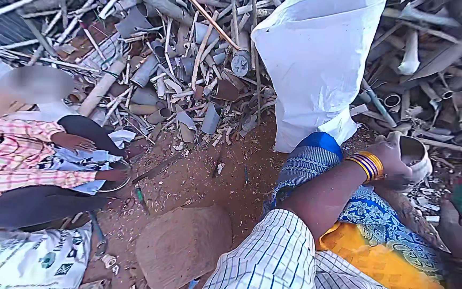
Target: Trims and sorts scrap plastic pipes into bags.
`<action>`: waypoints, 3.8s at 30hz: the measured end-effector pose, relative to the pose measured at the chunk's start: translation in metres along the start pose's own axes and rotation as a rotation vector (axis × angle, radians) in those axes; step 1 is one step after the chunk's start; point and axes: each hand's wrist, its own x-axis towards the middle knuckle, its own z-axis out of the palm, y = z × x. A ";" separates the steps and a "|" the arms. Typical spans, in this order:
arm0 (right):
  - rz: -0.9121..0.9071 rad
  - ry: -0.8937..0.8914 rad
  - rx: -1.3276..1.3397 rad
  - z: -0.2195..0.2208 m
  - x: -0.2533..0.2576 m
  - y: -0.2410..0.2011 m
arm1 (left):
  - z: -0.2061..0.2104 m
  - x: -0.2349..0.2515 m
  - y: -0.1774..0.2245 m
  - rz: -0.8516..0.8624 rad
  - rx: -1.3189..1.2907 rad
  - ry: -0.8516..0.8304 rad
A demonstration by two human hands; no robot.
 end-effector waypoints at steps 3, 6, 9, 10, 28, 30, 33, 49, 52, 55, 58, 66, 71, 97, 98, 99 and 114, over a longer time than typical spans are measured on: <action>0.136 -0.235 -0.069 0.010 0.004 -0.003 | 0.007 0.002 -0.008 0.005 -0.027 0.103; 0.391 -0.403 -0.008 0.012 0.023 0.014 | -0.011 -0.011 0.017 -0.181 -0.055 -0.014; 0.281 -0.246 0.034 -0.001 0.017 -0.006 | -0.011 -0.010 0.015 -0.200 -0.039 0.016; 0.217 -0.204 0.060 -0.001 0.014 -0.009 | -0.011 -0.007 0.015 -0.205 -0.023 0.011; 0.205 -0.647 -0.230 -0.086 0.000 -0.029 | -0.017 0.015 -0.001 -0.349 -0.286 0.111; 0.191 -0.666 -0.279 -0.101 -0.008 -0.036 | -0.016 0.015 0.002 -0.343 -0.285 0.104; 0.171 -0.677 -0.310 -0.110 -0.012 -0.040 | -0.016 0.015 0.004 -0.332 -0.299 0.101; 0.256 -0.666 -0.176 -0.070 0.004 -0.026 | -0.011 0.016 0.005 -0.335 -0.195 0.123; 0.382 -0.620 -0.192 -0.059 0.019 -0.002 | 0.002 0.009 0.017 -0.156 0.474 -0.088; 0.420 -0.463 -0.150 -0.071 0.028 0.010 | 0.012 0.005 0.014 -0.027 0.512 -0.253; 0.373 -0.386 -0.114 -0.079 0.031 0.014 | 0.008 -0.003 0.014 0.098 0.392 -0.233; 0.301 -0.395 -0.007 -0.084 0.029 0.017 | -0.008 -0.026 0.006 0.721 0.341 -0.052; 0.289 -0.532 -0.071 -0.080 0.029 0.014 | -0.010 -0.007 -0.005 0.825 0.044 -0.024; 0.164 -0.629 0.028 -0.050 -0.004 -0.039 | 0.005 0.004 0.000 0.225 -0.046 0.145; 0.142 -0.615 0.030 -0.054 -0.008 -0.044 | 0.005 0.002 0.001 0.243 -0.053 0.167; 0.142 -0.609 0.026 -0.055 -0.009 -0.043 | 0.005 -0.001 -0.001 0.271 -0.061 0.189; 0.252 -0.619 0.077 -0.058 0.000 -0.016 | 0.022 0.005 0.007 0.558 0.131 0.185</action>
